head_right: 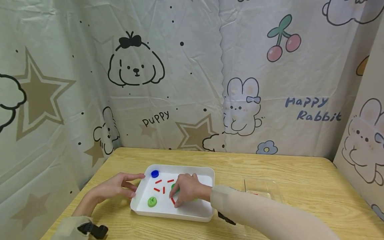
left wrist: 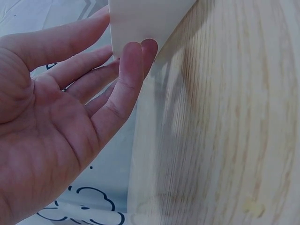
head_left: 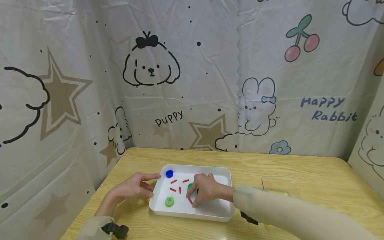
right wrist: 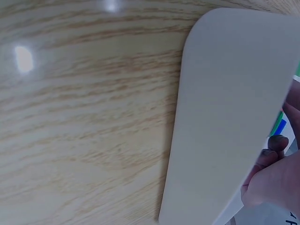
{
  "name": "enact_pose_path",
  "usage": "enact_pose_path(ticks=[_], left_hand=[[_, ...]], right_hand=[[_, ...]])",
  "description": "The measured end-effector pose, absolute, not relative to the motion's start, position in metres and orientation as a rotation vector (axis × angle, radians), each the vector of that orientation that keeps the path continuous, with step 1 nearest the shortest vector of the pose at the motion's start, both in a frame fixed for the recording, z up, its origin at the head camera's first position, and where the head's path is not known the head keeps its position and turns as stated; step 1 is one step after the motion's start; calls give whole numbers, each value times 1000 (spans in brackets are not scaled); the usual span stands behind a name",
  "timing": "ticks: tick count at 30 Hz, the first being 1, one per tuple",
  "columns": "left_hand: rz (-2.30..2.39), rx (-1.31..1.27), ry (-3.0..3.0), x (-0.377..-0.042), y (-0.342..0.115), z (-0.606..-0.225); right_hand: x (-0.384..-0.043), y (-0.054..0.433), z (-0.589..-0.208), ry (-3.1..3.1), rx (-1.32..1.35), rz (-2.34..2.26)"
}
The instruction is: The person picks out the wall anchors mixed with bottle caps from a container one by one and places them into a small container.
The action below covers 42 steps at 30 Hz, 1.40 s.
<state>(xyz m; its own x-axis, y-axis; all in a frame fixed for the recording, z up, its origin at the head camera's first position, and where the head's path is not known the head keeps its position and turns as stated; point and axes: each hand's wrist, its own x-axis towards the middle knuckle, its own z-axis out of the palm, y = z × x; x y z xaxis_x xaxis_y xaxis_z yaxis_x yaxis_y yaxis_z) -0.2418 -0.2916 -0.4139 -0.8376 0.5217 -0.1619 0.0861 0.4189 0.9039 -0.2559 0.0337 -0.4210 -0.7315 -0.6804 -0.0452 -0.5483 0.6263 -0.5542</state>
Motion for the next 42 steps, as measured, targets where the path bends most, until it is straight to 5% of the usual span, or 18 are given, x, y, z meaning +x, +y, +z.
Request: enact_pose_path(ticks=[17,42], left_hand=[[1403,514,2262,-240,-290,-412],[1393,521,2261,-240,-291,-413]], right_hand=[[-255,33,-420,2602,-999,-756],[-254,68,-389,2214,-745,-1360]])
